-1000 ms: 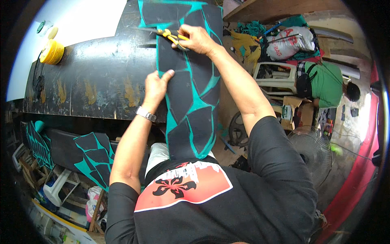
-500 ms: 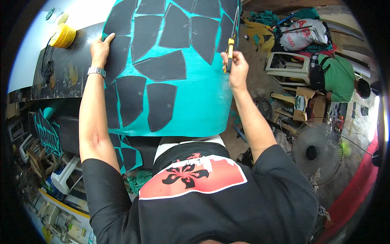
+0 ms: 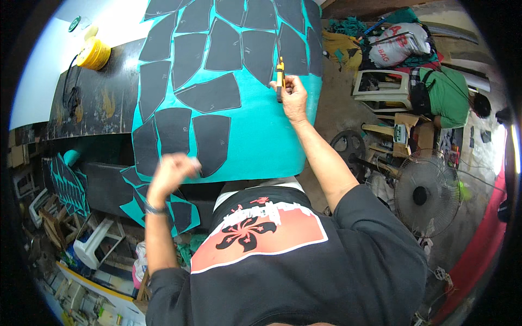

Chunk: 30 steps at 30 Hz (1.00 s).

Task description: The person arranges black foam pieces on a green foam sheet, then uses scissors to cut along the outlines of the pieces. The person handles the foam pieces one at a time and trims the green sheet to separate the shapes.

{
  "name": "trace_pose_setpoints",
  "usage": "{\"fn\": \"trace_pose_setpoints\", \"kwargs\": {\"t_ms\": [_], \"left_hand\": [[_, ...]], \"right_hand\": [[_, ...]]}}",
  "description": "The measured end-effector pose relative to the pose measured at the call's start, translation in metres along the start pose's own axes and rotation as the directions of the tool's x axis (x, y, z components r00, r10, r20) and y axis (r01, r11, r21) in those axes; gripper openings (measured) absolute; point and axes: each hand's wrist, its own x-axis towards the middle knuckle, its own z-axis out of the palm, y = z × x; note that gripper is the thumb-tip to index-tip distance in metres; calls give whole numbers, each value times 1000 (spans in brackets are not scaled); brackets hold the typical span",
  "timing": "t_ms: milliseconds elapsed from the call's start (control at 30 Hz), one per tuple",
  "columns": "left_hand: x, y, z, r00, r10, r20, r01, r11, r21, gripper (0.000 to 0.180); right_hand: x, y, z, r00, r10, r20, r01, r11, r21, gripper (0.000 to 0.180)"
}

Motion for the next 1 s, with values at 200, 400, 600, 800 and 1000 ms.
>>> {"fn": "trace_pose_setpoints", "kwargs": {"t_ms": [200,400,600,800,1000], "left_hand": [[-29,-64,128,962,-238,136,268,717,-643,44],[7,-73,161,911,-383,-149,-85,179,-980,28],[8,-53,169,875,-417,-246,-174,203,-964,33],[1,-52,166,913,-368,-175,-158,76,-985,35],[-21,-58,150,873,-376,-311,-157,389,-908,20]], "right_hand": [[17,-1,1,999,-32,21,34,995,-97,28],[18,-23,-1,1000,14,28,-10,991,-133,31],[-53,-67,5,941,127,314,-215,940,264,26],[-159,-51,-46,283,439,853,-669,727,-152,28],[-210,-6,-100,-160,528,834,-454,711,-537,43]]}}
